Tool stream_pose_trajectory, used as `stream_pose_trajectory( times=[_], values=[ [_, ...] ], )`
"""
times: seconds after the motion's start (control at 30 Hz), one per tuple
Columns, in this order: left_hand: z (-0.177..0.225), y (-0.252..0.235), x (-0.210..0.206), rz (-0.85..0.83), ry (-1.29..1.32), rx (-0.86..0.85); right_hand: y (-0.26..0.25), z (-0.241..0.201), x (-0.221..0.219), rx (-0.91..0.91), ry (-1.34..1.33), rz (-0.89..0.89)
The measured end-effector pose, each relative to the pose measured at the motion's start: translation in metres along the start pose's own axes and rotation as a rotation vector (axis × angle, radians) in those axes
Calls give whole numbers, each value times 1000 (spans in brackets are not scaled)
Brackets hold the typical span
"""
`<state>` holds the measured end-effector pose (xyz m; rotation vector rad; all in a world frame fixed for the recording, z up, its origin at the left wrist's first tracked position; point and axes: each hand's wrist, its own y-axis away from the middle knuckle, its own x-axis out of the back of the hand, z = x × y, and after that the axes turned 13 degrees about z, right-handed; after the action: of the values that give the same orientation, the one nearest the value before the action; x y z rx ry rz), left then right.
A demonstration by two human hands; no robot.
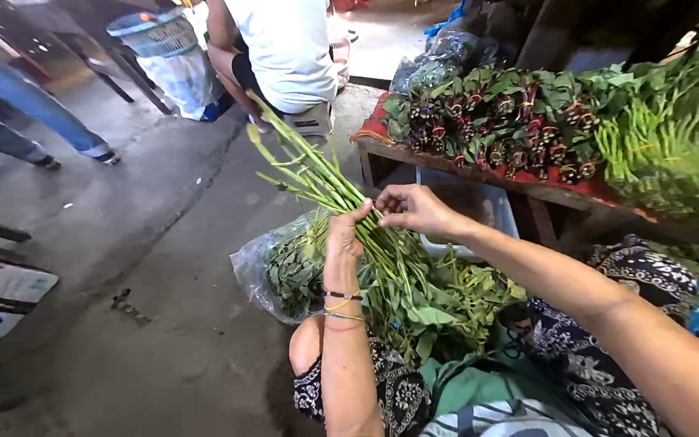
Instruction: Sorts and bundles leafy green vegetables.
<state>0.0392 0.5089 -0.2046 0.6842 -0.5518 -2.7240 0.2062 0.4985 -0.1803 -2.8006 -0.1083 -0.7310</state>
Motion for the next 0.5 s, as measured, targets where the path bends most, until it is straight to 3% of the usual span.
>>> stream_pose_trajectory(
  times=[0.17, 0.27, 0.5],
  values=[
    [9, 9, 9, 15, -80, -256, -1, -3, -13, 144, 99, 78],
    [12, 7, 14, 40, -78, -370, -6, 5, -30, 438, 237, 201],
    [11, 4, 17, 107, -121, -364, -19, 9, -53, 673, 375, 303]
  ],
)
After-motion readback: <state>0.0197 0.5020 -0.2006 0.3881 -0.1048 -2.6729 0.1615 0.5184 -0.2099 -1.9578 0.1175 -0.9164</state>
